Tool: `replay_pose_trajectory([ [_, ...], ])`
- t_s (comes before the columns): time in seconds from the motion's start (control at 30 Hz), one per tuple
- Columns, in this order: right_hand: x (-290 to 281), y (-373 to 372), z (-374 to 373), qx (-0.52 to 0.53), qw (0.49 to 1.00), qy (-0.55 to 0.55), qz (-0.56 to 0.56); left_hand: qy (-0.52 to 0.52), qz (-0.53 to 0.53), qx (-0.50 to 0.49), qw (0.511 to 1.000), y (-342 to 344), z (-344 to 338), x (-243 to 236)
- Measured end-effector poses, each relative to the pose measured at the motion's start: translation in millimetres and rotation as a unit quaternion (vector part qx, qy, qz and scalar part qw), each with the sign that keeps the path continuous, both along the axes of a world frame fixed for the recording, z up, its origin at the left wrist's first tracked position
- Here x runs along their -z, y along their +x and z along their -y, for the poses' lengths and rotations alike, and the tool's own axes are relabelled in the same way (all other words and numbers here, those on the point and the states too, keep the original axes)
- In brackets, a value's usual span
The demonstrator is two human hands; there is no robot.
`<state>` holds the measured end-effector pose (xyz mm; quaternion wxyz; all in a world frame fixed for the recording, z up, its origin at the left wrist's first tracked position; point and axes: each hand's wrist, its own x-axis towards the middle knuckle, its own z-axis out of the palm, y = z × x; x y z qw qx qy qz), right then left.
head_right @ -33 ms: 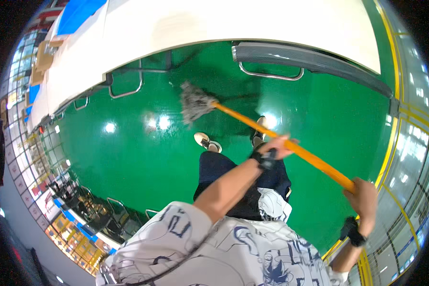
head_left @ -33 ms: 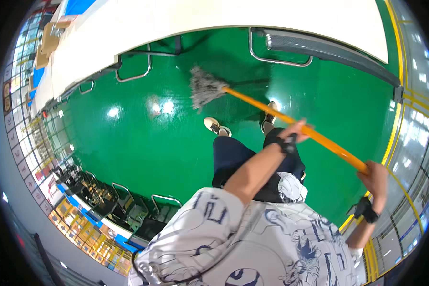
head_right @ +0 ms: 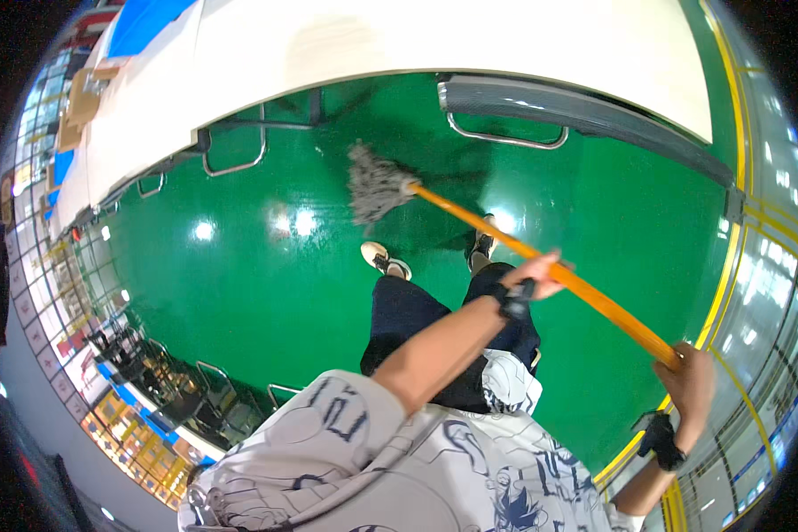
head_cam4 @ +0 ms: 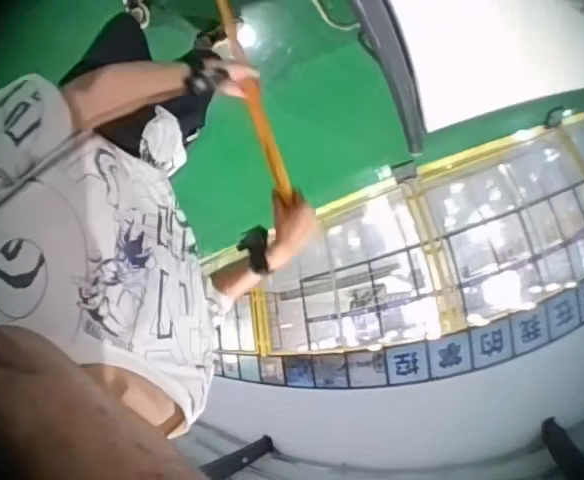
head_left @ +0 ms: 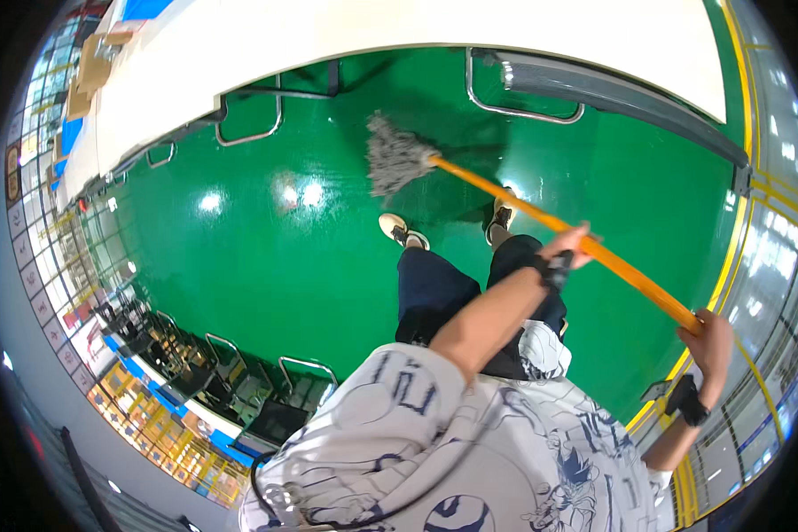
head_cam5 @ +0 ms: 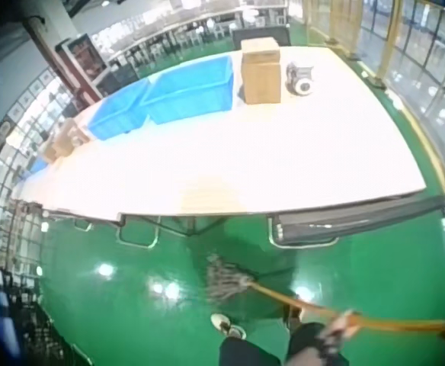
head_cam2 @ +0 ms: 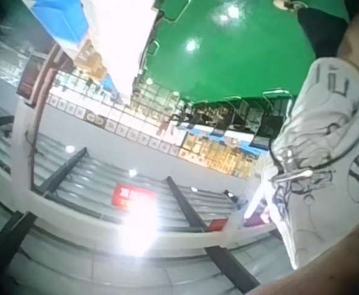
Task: The recorder is mopping the green floor in a warehouse, moving chairs to clean underneath them.
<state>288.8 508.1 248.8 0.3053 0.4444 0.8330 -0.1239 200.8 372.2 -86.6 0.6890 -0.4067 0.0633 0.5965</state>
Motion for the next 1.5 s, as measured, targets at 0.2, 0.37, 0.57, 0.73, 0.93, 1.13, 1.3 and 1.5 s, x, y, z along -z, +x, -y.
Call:
replay_pose_trajectory([
  [0.2, -14, 18, -33, -0.144, 0.972, 0.184, 0.025, -0.127, 0.078, 0.003, 0.989, 17, -85, -25],
  [0.37, -32, -96, -8, -0.227, 0.957, 0.180, 0.005, -0.097, 0.052, -0.101, 0.989, -77, -48, -43],
  [0.57, -29, -270, 75, -0.362, 0.912, 0.183, -0.060, -0.044, -0.024, -0.268, 0.962, -223, 56, -31],
  [0.73, 41, -335, 182, -0.501, 0.840, 0.137, -0.157, -0.103, -0.216, -0.297, 0.924, -292, 228, 18],
  [0.93, 150, -326, 398, -0.558, 0.776, -0.050, -0.291, -0.083, -0.201, -0.370, 0.903, -308, 541, 77],
  [1.13, 155, -271, 473, -0.542, 0.784, -0.261, -0.154, -0.466, -0.172, -0.288, 0.819, -250, 599, 18],
  [1.3, 108, -266, 365, -0.567, 0.768, -0.197, -0.222, -0.383, -0.203, -0.305, 0.848, -225, 515, 16],
  [1.5, 3, -247, 297, -0.606, 0.760, -0.123, -0.202, -0.306, -0.339, -0.295, 0.839, -199, 421, 30],
])
